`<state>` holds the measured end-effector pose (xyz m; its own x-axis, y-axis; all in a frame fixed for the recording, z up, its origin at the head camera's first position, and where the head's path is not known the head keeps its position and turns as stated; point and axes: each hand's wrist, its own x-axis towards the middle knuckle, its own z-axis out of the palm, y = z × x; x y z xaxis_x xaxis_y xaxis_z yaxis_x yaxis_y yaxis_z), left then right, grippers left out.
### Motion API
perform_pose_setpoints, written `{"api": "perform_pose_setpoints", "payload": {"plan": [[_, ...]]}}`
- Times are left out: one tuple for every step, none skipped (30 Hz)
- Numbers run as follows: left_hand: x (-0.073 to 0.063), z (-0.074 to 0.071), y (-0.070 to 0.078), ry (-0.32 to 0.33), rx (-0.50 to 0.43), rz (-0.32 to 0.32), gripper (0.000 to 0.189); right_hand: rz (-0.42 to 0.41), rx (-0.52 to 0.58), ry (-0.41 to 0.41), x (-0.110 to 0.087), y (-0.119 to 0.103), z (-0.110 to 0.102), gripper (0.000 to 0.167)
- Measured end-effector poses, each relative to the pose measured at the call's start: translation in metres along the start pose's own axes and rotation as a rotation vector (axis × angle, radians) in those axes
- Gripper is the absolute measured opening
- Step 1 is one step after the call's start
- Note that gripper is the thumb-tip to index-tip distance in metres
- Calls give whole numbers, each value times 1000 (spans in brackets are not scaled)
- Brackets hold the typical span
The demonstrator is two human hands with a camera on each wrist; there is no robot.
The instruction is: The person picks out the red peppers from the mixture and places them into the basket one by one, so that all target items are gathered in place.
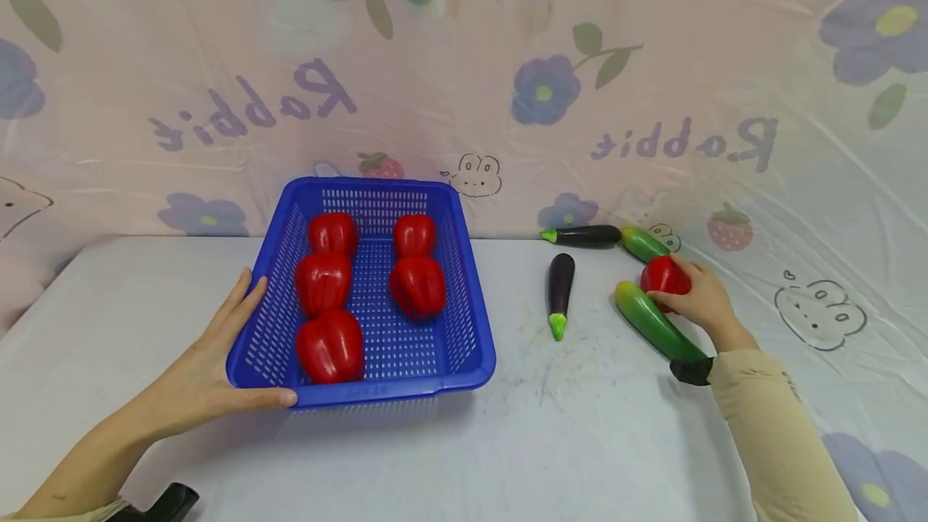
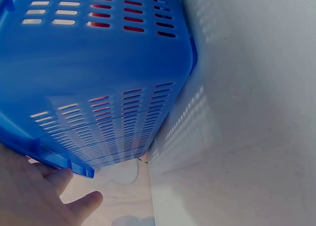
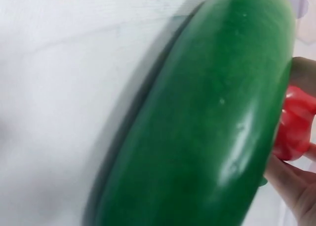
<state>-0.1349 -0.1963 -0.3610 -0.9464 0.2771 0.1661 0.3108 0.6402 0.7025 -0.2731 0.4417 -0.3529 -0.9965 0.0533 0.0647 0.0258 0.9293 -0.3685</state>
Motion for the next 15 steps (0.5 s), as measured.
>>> {"api": "perform_pose_setpoints", "payload": {"plan": [[0, 0, 0, 0, -1, 0, 124, 3, 5, 2, -1, -1, 0, 88], [0, 0, 0, 0, -2, 0, 124, 5, 9, 6, -2, -1, 0, 87], [0, 0, 0, 0, -3, 0, 124, 8, 12, 11, -2, -2, 0, 87], [0, 0, 0, 1, -1, 0, 124, 10, 15, 17, -3, -2, 0, 87], [0, 0, 0, 1, -1, 0, 124, 11, 14, 25, -3, -3, 1, 86], [0, 0, 1, 2, 0, -1, 124, 9, 12, 36, -3, -4, 1, 86], [0, 0, 1, 2, 1, -1, 124, 7, 10, 48, -3, -4, 2, 85], [0, 0, 1, 3, 2, -2, 124, 3, 7, 63, -3, -5, 2, 84], [0, 0, 1, 3, 3, -1, 124, -2, 4, 81, -3, -6, 2, 84], [0, 0, 1, 3, 1, -1, 124, -6, 4, 100, -2, -7, 3, 83], [0, 0, 1, 3, -1, -1, 124, -11, 5, 121, -2, -9, 2, 83], [0, 0, 1, 3, -2, -1, 124, -14, 9, 141, -1, -11, 2, 83], [0, 0, 1, 3, -4, 0, 124, -18, 13, 163, -1, -13, 1, 83], [0, 0, 1, 3, -5, 0, 124, -24, 20, 185, -1, -15, 1, 83], [0, 0, 0, 3, -8, 0, 124, -26, 28, 204, -1, -17, 0, 83]]}}
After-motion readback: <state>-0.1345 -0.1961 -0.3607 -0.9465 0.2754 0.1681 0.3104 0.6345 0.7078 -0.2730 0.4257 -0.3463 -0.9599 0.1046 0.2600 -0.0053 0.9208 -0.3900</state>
